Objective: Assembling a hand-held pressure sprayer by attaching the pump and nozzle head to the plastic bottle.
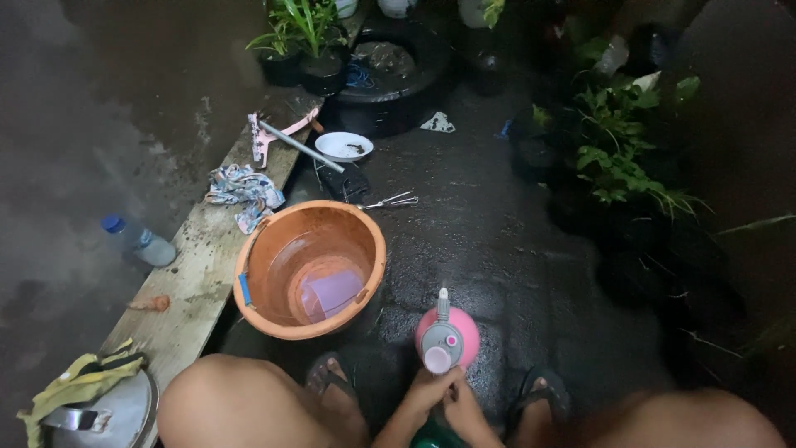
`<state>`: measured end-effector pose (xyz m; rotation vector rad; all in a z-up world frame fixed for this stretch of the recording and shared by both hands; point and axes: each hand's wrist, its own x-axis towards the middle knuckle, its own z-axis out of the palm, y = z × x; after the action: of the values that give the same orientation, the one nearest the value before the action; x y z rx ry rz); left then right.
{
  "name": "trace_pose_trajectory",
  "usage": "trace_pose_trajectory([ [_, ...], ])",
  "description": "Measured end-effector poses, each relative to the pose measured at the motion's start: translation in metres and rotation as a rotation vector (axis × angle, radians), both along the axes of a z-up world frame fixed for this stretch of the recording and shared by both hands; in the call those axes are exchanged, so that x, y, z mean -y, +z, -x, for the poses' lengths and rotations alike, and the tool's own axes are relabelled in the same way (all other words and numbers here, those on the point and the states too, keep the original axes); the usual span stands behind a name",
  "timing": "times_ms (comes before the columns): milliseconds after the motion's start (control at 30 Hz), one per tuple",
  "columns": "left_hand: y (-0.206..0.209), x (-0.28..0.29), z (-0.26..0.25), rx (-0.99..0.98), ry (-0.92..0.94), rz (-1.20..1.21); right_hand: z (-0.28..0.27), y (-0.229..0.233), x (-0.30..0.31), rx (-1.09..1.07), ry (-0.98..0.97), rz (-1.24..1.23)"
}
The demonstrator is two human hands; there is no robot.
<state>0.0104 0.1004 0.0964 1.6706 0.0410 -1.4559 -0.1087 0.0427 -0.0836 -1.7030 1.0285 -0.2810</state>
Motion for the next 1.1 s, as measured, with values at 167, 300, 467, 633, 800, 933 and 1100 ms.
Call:
trace_pose_trajectory([
  [167, -0.018, 0.01, -0.002, 0.095, -0.046, 0.049, -0.012, 0.028, 0.008, 0.098, -0.117, -0.12],
  [300, -0.003, 0.024, -0.001, 0.189, 0.001, 0.132, -0.017, 0.05, 0.027, 0.097, -0.144, -0.106],
  [467, -0.033, 0.048, -0.009, 0.32, 0.037, 0.123, -0.033, 0.058, 0.048, 0.214, -0.205, -0.184],
  [633, -0.058, 0.061, -0.021, 0.409, 0.119, 0.147, -0.049, 0.072, 0.059, 0.27, -0.135, -0.263],
  [800, -0.093, 0.062, -0.034, 0.604, 0.184, 0.245, -0.062, 0.059, 0.063, 0.294, -0.015, -0.177],
  [933, -0.107, 0.061, -0.037, 0.522, 0.227, 0.16, -0.07, 0.053, 0.066, 0.282, -0.004, -0.172],
  [1100, -0.102, 0.046, -0.026, 0.344, 0.372, 0.101, -0.069, 0.04, 0.057, 0.237, 0.007, -0.181],
])
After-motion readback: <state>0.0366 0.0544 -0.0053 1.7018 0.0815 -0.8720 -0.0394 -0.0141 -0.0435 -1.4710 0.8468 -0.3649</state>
